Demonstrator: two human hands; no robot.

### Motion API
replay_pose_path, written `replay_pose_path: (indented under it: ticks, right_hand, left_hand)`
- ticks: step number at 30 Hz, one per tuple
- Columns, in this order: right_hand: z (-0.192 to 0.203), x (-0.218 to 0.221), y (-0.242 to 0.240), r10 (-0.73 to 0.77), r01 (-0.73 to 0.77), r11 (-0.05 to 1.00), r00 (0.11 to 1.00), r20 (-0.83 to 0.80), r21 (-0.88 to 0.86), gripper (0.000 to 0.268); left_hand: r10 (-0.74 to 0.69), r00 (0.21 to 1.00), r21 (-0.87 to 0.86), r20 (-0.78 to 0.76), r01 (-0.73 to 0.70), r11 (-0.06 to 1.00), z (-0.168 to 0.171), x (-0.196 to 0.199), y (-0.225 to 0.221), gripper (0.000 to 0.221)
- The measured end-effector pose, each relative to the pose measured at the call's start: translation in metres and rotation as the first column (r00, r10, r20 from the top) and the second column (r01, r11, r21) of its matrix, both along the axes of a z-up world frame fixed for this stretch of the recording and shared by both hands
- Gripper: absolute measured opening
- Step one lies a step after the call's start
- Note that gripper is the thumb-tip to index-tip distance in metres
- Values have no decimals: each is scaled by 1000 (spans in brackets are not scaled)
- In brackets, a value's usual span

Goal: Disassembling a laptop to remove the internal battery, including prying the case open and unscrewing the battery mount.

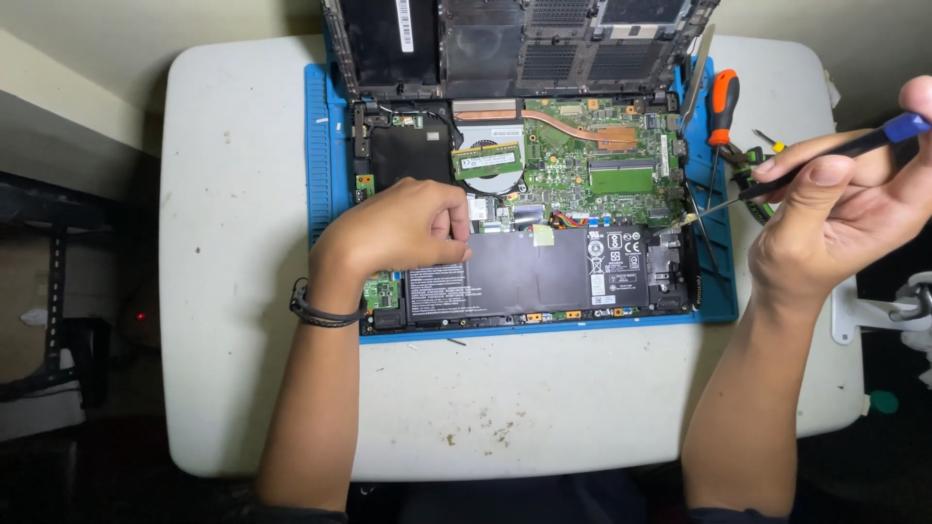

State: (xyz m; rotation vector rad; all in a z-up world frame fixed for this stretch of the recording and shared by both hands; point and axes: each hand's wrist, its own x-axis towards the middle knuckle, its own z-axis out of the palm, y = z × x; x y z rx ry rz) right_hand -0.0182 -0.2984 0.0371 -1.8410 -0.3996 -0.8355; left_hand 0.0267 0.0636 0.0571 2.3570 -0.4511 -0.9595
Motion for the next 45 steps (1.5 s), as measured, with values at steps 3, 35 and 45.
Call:
replay_pose_path:
  ticks: [3,35,45]
  right_hand:
    - [9,2,12,-5,7,999,999,43,-43,43]
    - [17,-4,-4,197,-192,980,975,-103,57,22]
    - [22,3,11,99,-99,995,992,-83,3,30]
  left_hand:
    - [16,999,13,38,-17,1000,-10,-3,0,17]
    - [-19,996,114,-88,29,993,1,11,-11,15]
    - [-3,994,116,-108,16,993,5,11,-12,13]
